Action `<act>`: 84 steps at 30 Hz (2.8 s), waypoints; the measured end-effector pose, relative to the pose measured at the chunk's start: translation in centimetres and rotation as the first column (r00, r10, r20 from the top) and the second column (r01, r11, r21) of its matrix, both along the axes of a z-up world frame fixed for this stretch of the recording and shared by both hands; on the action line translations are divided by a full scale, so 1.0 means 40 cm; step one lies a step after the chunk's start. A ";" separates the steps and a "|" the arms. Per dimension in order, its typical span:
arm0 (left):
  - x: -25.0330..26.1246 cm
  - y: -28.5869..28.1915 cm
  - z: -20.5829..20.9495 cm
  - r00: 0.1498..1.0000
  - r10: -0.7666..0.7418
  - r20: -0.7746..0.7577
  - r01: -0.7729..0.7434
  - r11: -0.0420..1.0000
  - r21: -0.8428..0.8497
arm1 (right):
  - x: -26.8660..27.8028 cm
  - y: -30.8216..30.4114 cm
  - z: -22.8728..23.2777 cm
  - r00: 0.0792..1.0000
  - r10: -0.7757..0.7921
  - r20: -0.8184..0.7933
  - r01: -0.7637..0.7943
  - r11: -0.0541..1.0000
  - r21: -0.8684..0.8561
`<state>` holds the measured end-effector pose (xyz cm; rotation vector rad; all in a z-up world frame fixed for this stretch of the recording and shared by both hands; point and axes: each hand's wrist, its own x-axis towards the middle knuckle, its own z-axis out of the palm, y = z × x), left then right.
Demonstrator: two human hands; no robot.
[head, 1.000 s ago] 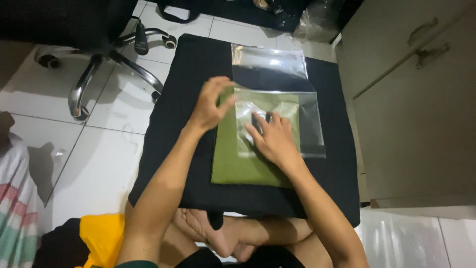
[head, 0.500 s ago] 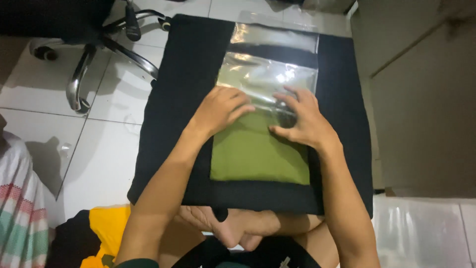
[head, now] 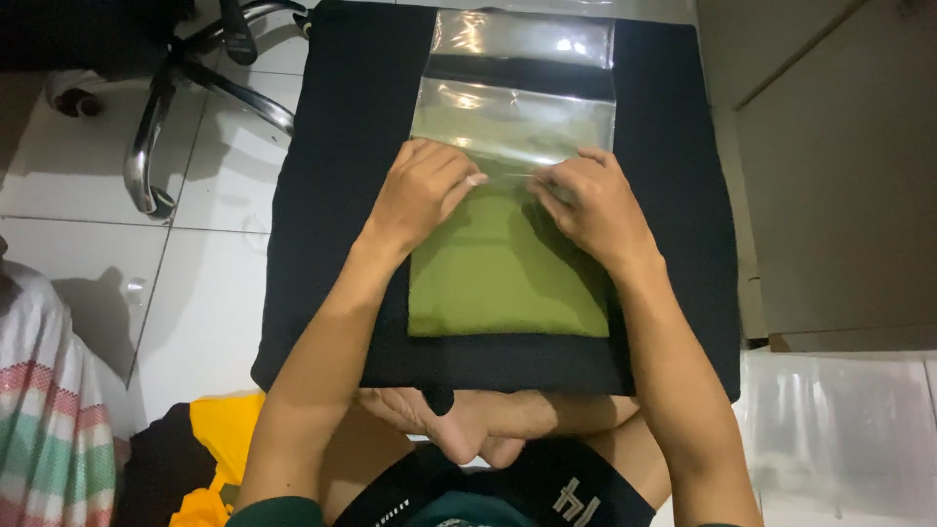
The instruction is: Folding a green t-shirt and placing it into a transparent plastic bag.
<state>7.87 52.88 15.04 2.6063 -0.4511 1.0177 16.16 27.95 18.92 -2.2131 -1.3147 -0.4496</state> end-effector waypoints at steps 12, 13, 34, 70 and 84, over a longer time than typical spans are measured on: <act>-0.002 -0.011 0.015 0.988 0.140 0.068 -0.144 0.988 0.050 | -0.016 -0.008 0.034 0.979 -0.089 0.184 0.074 0.994 0.086; -0.001 -0.013 0.009 0.986 0.147 0.077 -0.151 0.987 0.051 | -0.028 -0.009 0.037 0.978 -0.083 0.192 0.067 0.994 0.088; -0.019 -0.076 0.025 0.991 0.104 0.089 -0.092 0.988 -0.127 | -0.142 0.062 0.042 0.974 -0.098 0.203 0.124 0.985 -0.118; -0.054 -0.230 0.093 0.871 -0.180 0.458 0.150 0.984 0.101 | 0.038 -0.036 -0.103 0.973 -0.229 0.031 0.229 0.933 -0.279; -0.070 -0.275 0.103 0.795 -0.331 0.509 0.292 0.943 0.158 | 0.108 -0.060 -0.170 0.862 -0.505 -0.043 0.483 0.844 -0.231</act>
